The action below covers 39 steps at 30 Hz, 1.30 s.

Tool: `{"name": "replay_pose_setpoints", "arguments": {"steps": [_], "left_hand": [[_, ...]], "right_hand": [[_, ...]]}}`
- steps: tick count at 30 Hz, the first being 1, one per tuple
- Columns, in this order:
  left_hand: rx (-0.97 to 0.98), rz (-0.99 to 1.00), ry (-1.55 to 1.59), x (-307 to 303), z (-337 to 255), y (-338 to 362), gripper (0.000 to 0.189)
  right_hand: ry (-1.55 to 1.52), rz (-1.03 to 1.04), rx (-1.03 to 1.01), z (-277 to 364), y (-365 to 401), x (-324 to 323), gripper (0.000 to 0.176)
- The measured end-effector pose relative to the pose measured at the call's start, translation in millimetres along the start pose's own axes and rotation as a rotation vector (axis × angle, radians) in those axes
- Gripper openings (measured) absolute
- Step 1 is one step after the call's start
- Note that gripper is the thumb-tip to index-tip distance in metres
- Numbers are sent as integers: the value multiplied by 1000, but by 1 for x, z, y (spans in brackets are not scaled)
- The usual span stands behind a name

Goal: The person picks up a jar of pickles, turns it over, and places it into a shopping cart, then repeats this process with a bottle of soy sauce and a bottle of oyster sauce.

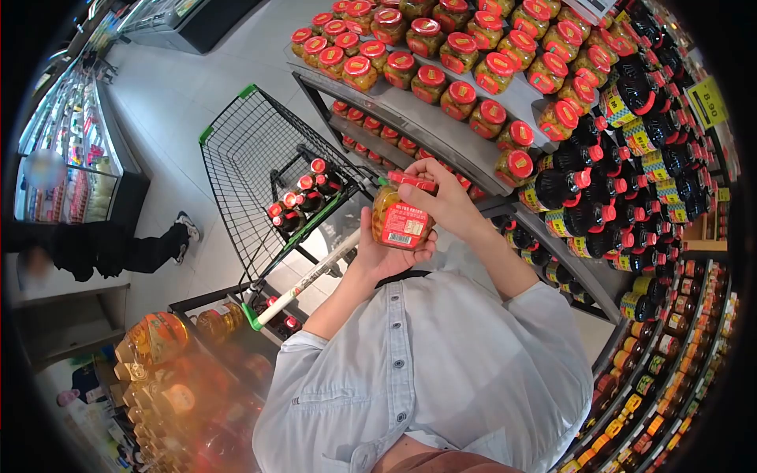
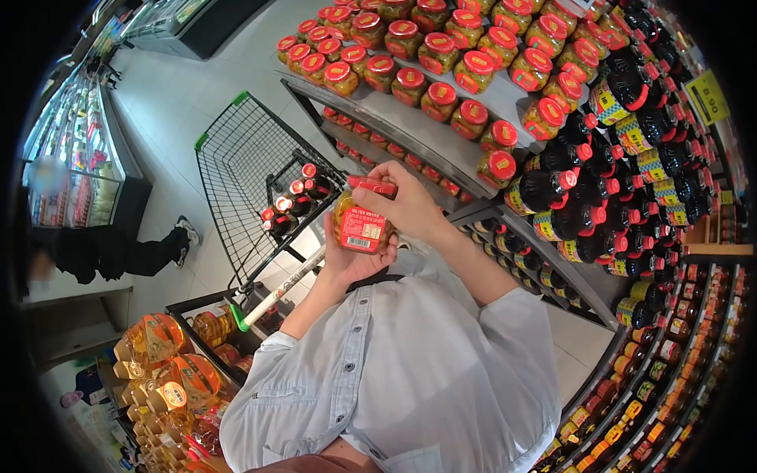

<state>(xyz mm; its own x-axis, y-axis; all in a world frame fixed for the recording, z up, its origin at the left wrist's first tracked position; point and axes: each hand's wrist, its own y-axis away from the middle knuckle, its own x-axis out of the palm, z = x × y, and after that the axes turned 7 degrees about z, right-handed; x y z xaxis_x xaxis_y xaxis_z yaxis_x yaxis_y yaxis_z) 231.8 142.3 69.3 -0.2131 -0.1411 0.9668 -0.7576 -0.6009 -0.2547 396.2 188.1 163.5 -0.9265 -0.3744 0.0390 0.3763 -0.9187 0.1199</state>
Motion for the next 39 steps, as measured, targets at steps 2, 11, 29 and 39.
{"name": "replay_pose_setpoints", "arguments": {"steps": [2,11,29,39], "left_hand": [[-4,-17,-17,2,-2,0,112],[496,-529,-1562,47,-23,20,107],[836,-1215,-2028,34,-61,157,89],[502,-1885,-1835,16,-84,300,47]], "right_hand": [[-12,36,-19,0,3,0,48],[-360,328,-75,-25,-2,-17,82],[330,588,163,-50,-140,141,53],[936,397,27,-217,-344,282,67]]}}
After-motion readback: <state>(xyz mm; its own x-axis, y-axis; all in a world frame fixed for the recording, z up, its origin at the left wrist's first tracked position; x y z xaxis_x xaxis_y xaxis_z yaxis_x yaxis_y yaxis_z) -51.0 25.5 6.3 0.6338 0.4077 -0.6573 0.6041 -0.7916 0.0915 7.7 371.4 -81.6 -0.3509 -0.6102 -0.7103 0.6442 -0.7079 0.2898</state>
